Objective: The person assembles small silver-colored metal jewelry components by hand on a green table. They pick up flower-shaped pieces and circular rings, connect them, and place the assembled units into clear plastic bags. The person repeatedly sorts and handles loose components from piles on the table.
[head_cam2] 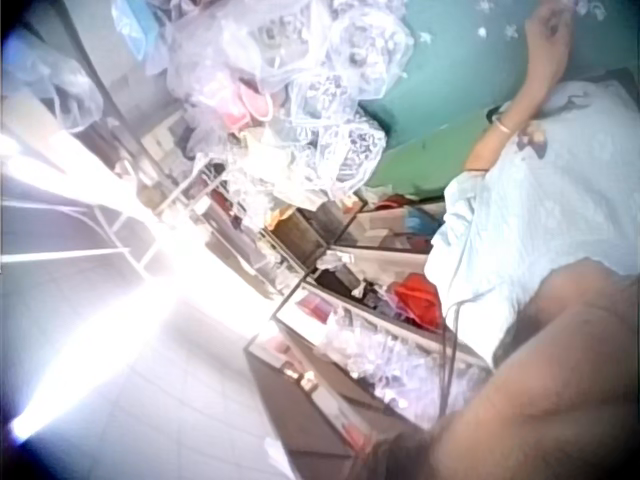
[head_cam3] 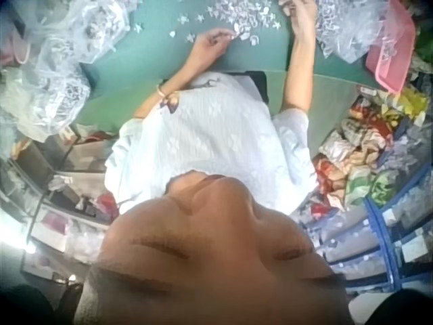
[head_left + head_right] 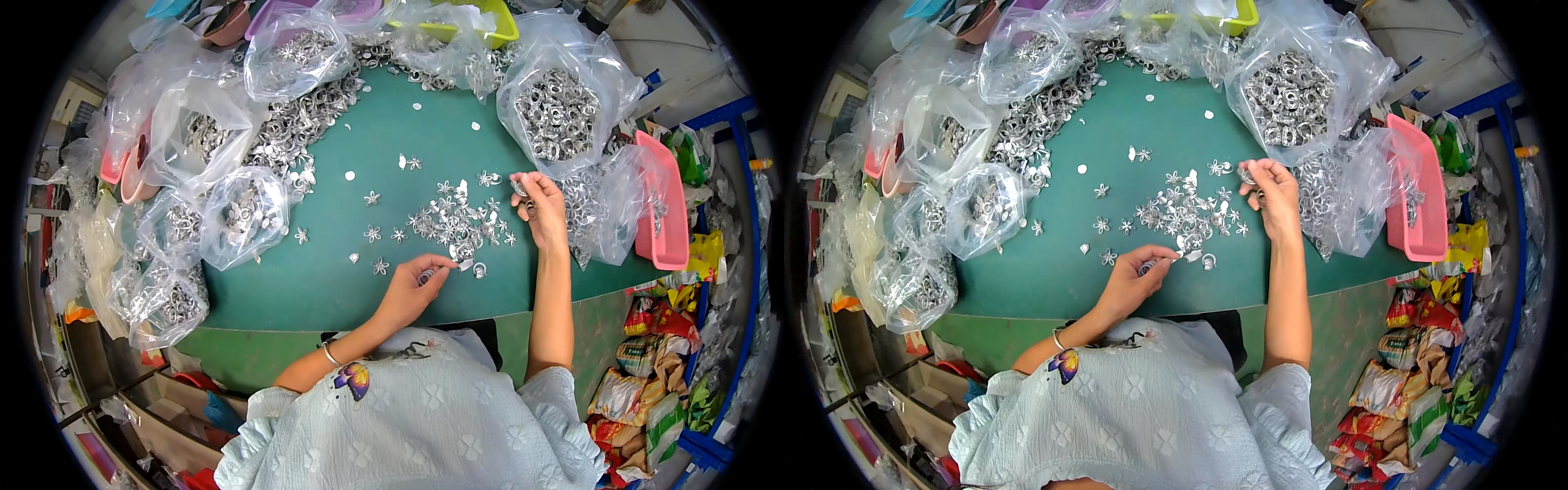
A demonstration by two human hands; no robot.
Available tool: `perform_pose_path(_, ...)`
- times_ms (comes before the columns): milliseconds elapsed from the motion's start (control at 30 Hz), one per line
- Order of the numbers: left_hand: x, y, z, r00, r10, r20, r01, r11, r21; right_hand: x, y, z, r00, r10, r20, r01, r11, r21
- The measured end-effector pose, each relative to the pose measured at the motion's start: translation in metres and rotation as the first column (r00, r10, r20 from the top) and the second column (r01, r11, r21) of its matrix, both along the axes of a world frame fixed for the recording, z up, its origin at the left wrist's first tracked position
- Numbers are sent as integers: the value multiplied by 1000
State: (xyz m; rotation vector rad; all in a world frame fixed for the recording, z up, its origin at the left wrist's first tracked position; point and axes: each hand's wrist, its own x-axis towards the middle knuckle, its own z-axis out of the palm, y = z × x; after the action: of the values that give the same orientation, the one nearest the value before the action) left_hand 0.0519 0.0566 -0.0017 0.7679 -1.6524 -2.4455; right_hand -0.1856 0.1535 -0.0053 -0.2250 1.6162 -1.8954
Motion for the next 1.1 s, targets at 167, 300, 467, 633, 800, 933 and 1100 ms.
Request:
perform_pose_path(167,0,-1,3,1000,8,3,-8,1000,-2,-1,1,4,995,79,-58,-77,996,38)
perform_pose_path(300,1,1,2,1000,7,10,-6,1000,-26,4,-14,-5,557,237,-796,198,893,405)
perform_pose_path(467,1,1,0,1000,-3,-12,3,1000,-28,-2,-18,-13,666,226,-711,146,896,420)
perform_pose_path(633,5,-1,1,999,24,35,-24,1000,-12,16,5,17,988,43,150,-3,966,-258)
perform_pose_path(800,4,2,1,1000,2,-4,-2,999,-41,17,29,10,937,257,236,-132,887,-443)
perform_pose_path(933,5,1,0,1000,17,12,-17,1000,-17,40,27,27,793,367,-486,-289,929,231)
perform_pose_path(1100,5,2,2,1000,1,15,0,1000,-22,56,17,14,528,393,-753,36,876,482)
